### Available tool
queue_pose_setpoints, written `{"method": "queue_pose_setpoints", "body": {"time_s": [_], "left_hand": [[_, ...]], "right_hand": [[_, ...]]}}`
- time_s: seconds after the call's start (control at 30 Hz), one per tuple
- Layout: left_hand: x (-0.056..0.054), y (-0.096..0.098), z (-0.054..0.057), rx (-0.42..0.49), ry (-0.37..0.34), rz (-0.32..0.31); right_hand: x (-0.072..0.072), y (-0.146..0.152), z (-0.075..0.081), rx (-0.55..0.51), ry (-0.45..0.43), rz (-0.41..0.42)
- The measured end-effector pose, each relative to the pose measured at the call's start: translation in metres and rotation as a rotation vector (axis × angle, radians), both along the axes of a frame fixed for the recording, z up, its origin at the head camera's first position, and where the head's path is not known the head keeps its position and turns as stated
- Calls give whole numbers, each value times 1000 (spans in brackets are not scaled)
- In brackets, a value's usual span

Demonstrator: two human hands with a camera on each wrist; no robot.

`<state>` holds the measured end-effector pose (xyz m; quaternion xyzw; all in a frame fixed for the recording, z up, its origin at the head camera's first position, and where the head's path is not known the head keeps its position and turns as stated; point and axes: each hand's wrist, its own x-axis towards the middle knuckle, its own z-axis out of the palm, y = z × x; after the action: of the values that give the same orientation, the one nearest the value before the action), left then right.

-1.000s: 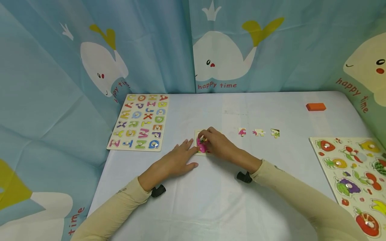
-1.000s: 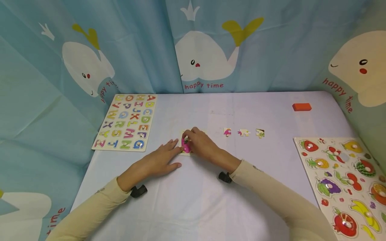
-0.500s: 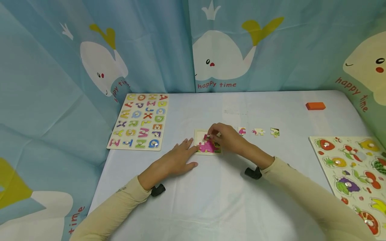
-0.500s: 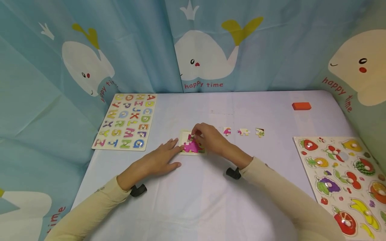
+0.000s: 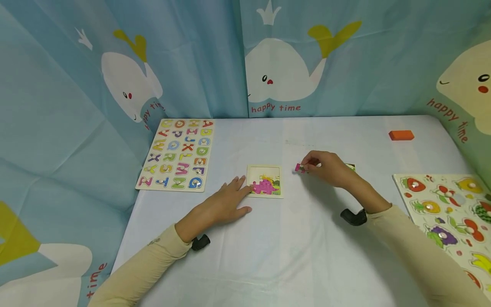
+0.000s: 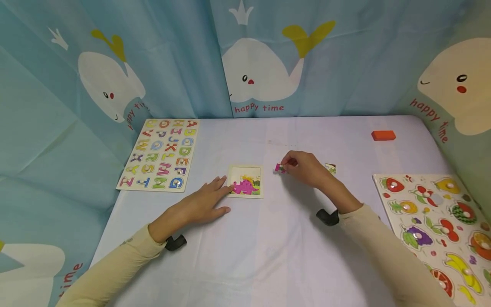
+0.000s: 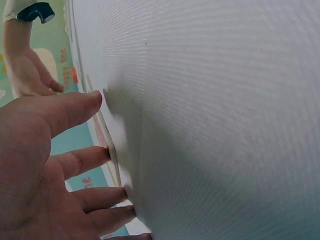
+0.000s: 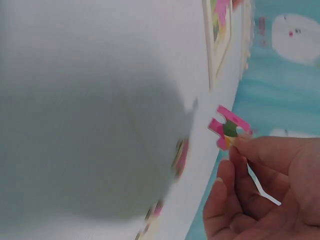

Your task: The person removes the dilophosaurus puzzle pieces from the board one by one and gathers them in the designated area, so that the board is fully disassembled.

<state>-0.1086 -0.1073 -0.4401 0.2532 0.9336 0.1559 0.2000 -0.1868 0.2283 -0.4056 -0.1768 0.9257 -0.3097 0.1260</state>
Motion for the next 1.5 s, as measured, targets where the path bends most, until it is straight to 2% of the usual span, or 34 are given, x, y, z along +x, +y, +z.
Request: {"method": "queue_pose_setpoints", "body": {"time_s": [0.23, 0.47, 0.57, 0.8, 1.03, 1.17, 1.5], "left_hand": [[0, 0, 0, 3, -2, -1], [0, 0, 0, 9, -13, 13], [1, 0, 0, 10, -16, 17], [2, 0, 0, 18, -12, 15], [2, -1, -1, 17, -7, 12], [2, -1, -2, 14, -7, 16], [1, 0, -2, 15, -8, 10]], "right_hand": [[0, 34, 2, 13, -100, 40], [4, 35, -5, -61, -162, 110], [4, 30, -10, -55, -139, 114], [6, 19, -21, 47, -33, 65], [10, 15, -30, 58, 15, 50], [13, 13, -31, 65, 52, 32], [14, 7, -26, 73, 71, 21]]}}
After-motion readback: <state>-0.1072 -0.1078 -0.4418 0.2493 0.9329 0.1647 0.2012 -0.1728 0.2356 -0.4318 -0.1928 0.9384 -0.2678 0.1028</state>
